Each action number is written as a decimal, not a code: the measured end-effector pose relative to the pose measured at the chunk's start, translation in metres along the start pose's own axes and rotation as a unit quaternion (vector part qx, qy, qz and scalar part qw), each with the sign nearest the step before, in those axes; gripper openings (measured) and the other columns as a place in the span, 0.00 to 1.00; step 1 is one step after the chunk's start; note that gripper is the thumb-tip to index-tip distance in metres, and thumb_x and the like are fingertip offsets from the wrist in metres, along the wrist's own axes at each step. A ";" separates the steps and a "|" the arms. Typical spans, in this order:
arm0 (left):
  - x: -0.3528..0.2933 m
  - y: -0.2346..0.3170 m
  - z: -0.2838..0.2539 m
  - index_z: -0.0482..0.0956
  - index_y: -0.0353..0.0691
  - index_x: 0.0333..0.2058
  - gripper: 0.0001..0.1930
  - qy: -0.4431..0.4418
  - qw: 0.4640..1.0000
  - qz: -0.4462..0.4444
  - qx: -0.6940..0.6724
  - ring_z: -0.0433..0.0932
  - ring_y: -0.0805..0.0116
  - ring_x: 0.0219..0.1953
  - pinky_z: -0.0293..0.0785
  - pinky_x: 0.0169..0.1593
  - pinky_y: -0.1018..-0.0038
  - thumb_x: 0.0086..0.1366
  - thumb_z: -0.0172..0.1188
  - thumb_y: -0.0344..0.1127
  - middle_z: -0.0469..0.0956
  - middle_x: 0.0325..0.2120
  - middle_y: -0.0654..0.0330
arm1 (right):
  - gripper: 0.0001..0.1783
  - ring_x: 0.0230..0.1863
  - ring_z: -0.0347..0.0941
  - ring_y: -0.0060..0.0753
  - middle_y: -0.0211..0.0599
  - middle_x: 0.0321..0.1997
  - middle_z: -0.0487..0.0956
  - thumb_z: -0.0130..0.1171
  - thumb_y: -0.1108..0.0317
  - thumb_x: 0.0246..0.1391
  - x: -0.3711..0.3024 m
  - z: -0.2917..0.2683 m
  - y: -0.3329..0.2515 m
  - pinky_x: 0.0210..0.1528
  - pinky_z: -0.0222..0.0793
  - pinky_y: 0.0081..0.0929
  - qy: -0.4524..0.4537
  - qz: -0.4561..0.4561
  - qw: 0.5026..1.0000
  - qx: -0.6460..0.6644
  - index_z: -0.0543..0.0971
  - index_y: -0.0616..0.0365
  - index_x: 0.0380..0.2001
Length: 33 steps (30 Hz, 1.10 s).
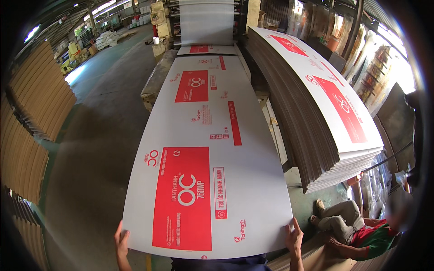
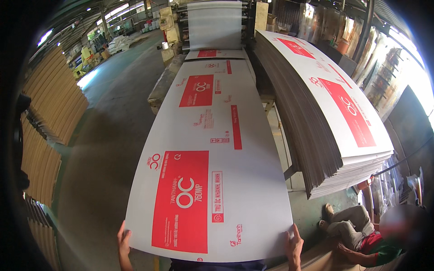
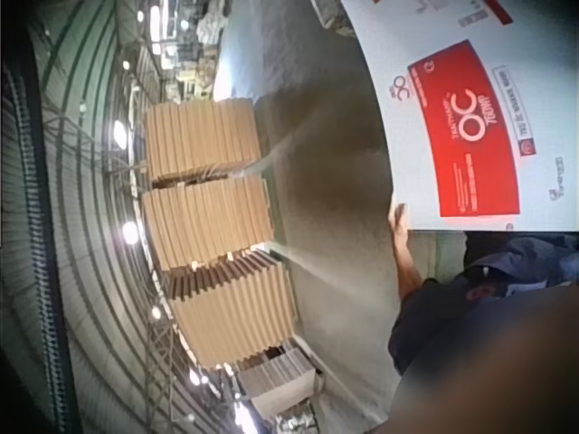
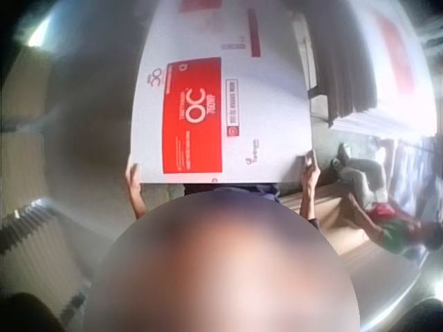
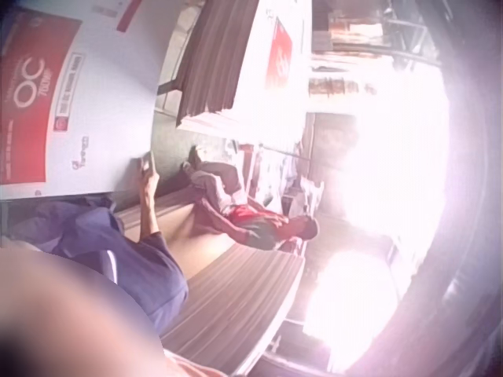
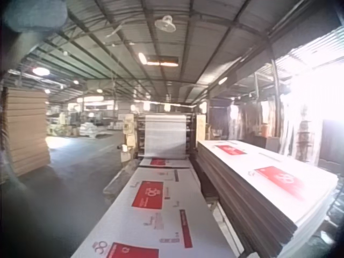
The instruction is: The person sits on a bucket and repeatedly picks up large white cardboard sheets from a conveyor belt, then places them onto a growing stack to the right. The action is a simple, repetitive pick-and-place cycle.
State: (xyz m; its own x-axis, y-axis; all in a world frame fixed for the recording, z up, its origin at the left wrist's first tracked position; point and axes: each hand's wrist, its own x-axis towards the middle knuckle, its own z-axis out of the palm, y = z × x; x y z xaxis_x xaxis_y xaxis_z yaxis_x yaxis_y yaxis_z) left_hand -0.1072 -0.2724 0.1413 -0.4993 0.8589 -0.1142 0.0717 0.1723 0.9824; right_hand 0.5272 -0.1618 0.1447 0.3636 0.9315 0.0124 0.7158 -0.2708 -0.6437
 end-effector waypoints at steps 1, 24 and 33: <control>0.007 -0.002 0.004 0.60 0.33 0.62 0.29 0.003 1.000 0.002 -0.006 0.65 0.62 0.59 0.57 0.62 0.70 0.62 0.54 0.28 0.68 0.57 0.51 | 0.26 0.13 0.54 0.21 0.35 0.10 0.61 0.57 0.61 0.56 0.006 0.001 -0.006 0.18 0.55 0.26 0.000 -0.005 1.000 -0.002 0.71 0.63 0.56; 0.259 0.013 0.096 0.61 0.35 0.62 0.30 -0.003 0.999 -0.005 -0.052 0.70 0.66 0.55 0.66 0.56 0.73 0.63 0.59 0.31 0.69 0.56 0.52 | 0.20 0.45 0.76 0.55 0.54 0.40 0.80 0.53 0.58 0.60 0.241 0.097 -0.095 0.46 0.69 0.39 0.014 -0.059 0.998 0.031 0.77 0.63 0.47; 0.340 0.007 0.119 0.70 0.30 0.55 0.26 0.179 0.983 0.042 -0.005 0.70 0.61 0.55 0.64 0.58 0.70 0.64 0.55 0.42 0.71 0.55 0.50 | 0.27 0.49 0.75 0.53 0.57 0.45 0.78 0.55 0.52 0.58 0.308 0.147 -0.106 0.51 0.69 0.38 0.069 -0.056 0.995 0.045 0.76 0.66 0.48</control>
State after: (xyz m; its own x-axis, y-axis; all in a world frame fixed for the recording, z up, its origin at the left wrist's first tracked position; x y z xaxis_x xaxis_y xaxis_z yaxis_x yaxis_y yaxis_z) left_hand -0.1740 0.0786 0.0914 -0.7635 0.6453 0.0248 0.1176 0.1011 0.9879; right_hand 0.4757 0.1897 0.1045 0.3682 0.9104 0.1888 0.7017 -0.1389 -0.6988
